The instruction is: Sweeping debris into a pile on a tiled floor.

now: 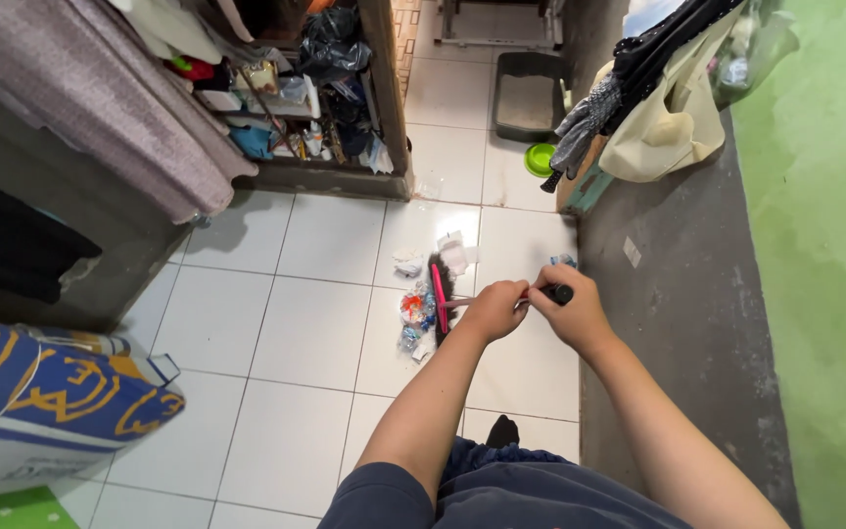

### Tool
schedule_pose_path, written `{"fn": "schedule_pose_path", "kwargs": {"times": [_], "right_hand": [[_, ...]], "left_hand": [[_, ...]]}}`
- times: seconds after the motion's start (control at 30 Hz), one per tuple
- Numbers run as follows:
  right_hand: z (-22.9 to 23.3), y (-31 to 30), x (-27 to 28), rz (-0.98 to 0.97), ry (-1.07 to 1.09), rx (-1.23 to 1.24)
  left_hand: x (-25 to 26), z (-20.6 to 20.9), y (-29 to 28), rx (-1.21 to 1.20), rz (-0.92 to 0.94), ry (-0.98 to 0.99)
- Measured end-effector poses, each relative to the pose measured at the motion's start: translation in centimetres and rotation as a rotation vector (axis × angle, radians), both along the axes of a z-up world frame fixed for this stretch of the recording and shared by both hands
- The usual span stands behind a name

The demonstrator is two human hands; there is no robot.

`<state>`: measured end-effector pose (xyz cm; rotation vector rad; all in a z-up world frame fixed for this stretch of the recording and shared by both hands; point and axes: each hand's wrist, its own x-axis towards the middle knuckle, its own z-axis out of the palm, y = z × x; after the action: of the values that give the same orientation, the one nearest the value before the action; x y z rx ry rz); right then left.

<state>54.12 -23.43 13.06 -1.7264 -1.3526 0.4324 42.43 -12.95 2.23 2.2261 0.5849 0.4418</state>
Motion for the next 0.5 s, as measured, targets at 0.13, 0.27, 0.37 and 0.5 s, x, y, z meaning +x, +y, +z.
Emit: {"fn": "schedule_pose_path", "kwargs": {"times": [0.13,0.27,0.37,0.5], "right_hand": [[2.6,-1.1,2.8,0.024,0.050,0.035],[5.9,-2.4,6.0,-0.013,-0.006,0.093],[8.1,-3.6,8.4,-0.058,-0.050,0.065],[9.6,-4.7,11.2,-0.126,-0.128,0.020]], "left_hand": [[2.8,2.6,-2.1,-0.033,0.049,-0.106],[6.9,5.3,-3.7,-0.051,0.075,-0.178],[10.3,7.5,-4.7,-0.057,0.049,-0.236],[14.3,9.7,-6.0,-0.166,0.032,-0.250]]}}
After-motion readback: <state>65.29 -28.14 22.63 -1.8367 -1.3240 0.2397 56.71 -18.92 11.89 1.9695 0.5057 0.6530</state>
